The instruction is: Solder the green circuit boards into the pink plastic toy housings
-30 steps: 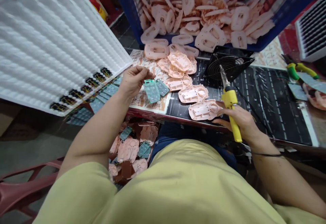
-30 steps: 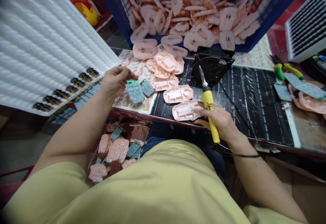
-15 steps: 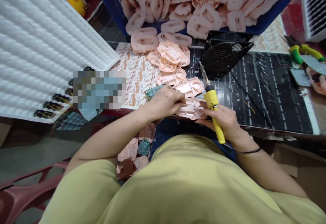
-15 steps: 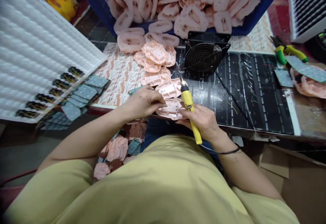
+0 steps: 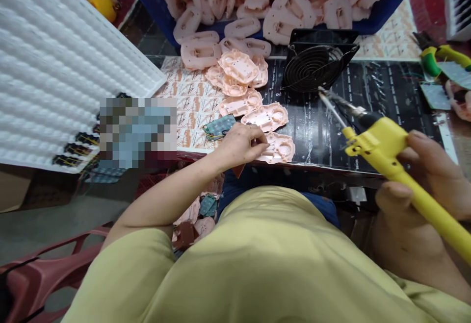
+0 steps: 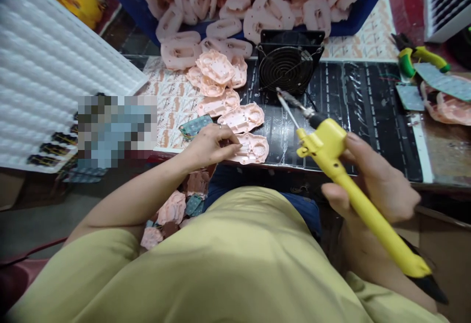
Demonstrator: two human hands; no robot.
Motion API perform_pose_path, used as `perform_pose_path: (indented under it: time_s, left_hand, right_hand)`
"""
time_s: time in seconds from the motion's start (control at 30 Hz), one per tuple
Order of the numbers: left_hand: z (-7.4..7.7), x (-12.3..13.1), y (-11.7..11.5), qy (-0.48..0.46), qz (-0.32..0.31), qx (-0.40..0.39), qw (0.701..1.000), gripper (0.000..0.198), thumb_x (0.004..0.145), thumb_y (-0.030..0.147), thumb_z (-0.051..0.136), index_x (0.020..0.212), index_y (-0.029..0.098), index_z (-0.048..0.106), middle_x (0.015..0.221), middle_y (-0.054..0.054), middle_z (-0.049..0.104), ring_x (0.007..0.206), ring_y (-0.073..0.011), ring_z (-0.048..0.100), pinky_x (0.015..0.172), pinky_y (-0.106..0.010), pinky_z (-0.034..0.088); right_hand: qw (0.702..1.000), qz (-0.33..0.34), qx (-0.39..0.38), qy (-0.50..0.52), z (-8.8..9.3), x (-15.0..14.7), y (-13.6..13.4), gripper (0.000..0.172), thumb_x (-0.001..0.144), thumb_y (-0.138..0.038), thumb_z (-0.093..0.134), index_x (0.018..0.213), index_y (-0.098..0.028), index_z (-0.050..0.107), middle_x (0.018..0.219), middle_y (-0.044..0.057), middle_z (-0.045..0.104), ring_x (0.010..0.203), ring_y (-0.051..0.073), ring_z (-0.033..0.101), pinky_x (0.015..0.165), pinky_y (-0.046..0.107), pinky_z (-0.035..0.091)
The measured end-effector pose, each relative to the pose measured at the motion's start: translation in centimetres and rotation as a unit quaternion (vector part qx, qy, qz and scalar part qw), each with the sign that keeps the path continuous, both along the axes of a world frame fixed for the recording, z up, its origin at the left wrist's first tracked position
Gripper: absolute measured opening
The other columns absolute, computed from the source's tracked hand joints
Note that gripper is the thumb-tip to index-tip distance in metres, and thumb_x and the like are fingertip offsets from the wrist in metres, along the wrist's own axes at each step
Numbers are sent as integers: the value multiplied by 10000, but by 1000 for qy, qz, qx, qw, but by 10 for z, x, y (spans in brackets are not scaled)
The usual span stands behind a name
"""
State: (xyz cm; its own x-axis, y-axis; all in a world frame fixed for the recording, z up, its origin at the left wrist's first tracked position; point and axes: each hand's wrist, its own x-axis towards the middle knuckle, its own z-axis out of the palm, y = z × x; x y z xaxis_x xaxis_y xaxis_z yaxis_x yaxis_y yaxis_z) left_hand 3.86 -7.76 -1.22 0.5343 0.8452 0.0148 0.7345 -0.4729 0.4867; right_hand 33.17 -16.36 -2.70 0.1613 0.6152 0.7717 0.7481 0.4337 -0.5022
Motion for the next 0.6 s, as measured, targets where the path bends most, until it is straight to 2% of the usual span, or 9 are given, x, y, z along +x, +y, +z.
perform_pose_path:
  time_s: [0.07,0.1,0.17,0.23,0.33,0.43,0.6]
  left_hand:
    - [-1,1,0,3,7,1,1000,153,836,193,596,765,161,729,763,-37,737,737,-172,656,825,-315,435]
    - [-2,1,0,7,10,4,1000,156,837,196,593,769,161,729,764,-38,736,749,-176,657,830,-319,433]
    - [-3,2,-1,15,18,9,1000,162,840,210,585,779,163,728,768,-39,734,773,-184,658,839,-327,431]
    - [-4,2,-1,21,23,6,1000,170,843,226,579,787,164,727,774,-39,733,778,-184,655,842,-330,431]
    - [-3,3,0,26,21,-3,999,179,847,232,568,790,164,724,779,-40,731,776,-182,650,854,-335,432]
    - [-2,4,1,29,21,-6,999,176,844,227,570,781,157,719,766,-42,723,760,-182,645,855,-339,432]
    - [-5,2,1,35,20,1,999,165,836,226,582,783,152,719,747,-42,711,750,-187,638,851,-346,435]
  right_hand:
    - [999,-7,28,23,-4,5,-4,400,943,-544,574,1235,-300,696,893,19,721,658,171,658,527,290,462]
    - [999,9,12,39,-6,6,-5,366,932,-486,608,1236,-303,694,887,18,720,643,170,653,512,290,454]
    - [990,79,-73,87,-12,7,-6,416,879,-390,693,1286,-311,656,940,19,727,680,181,672,526,292,482]
    - [977,147,-117,96,-17,8,-5,472,837,-305,744,1297,-313,640,1011,27,729,741,194,695,574,298,538]
    - [965,241,-89,42,-22,7,1,436,801,-202,770,1215,-291,668,960,27,734,763,196,707,623,300,591]
    - [947,318,-42,7,-27,5,12,404,752,-129,798,1120,-247,680,840,16,726,718,186,706,599,275,603]
    - [929,369,-40,-7,-30,5,24,328,730,-85,804,1003,-223,686,822,13,725,690,170,703,646,278,627]
